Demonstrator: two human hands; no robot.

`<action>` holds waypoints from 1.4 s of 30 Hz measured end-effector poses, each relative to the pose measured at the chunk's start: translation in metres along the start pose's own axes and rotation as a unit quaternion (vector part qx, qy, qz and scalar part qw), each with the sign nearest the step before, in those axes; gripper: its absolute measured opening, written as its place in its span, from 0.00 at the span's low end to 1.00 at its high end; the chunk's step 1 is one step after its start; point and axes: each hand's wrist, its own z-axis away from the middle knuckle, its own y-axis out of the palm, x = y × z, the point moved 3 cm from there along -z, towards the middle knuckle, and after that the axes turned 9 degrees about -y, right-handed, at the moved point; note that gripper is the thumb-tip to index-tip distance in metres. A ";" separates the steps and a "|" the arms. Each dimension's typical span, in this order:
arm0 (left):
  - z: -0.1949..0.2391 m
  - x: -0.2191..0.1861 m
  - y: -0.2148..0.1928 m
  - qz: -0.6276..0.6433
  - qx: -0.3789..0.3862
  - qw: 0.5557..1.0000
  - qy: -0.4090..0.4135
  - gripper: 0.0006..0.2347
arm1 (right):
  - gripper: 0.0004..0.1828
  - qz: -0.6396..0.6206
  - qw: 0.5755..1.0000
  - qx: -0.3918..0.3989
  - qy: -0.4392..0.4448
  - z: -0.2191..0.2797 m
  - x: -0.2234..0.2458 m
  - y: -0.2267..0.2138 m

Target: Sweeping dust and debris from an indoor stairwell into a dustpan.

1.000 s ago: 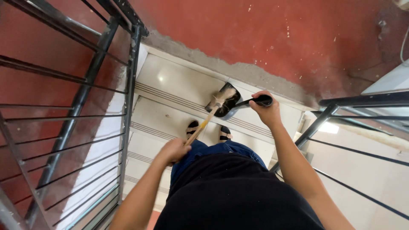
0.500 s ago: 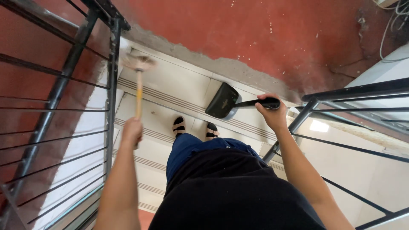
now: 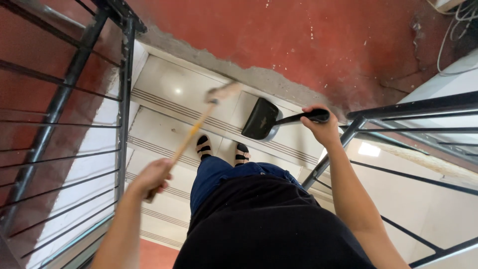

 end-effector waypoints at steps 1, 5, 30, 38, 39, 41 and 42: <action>-0.021 0.009 -0.015 0.003 -0.001 1.000 -0.001 0.24 | 0.16 -0.001 1.000 0.003 -0.001 0.004 0.000 -0.004; -0.071 0.010 -0.033 -0.079 -0.226 0.970 0.042 0.23 | 0.15 0.007 1.000 0.004 0.015 0.023 0.001 -0.023; -0.128 -0.037 0.047 -0.341 -0.090 0.935 0.034 0.13 | 0.13 0.064 0.995 -0.043 0.067 0.036 -0.026 -0.048; -0.035 -0.058 0.115 -0.235 0.093 0.963 0.097 0.17 | 0.14 0.045 0.998 -0.041 0.033 0.039 -0.003 -0.045; -0.013 -0.067 0.091 -0.159 0.174 0.966 0.109 0.17 | 0.14 0.042 0.998 -0.040 0.033 0.043 0.001 -0.046; 0.057 -0.083 0.061 -0.127 0.165 0.971 0.119 0.18 | 0.14 0.036 0.998 -0.044 0.033 0.046 0.004 -0.044; 0.092 -0.092 0.046 -0.096 0.160 0.974 0.128 0.21 | 0.13 0.033 0.998 -0.050 0.035 0.048 0.006 -0.043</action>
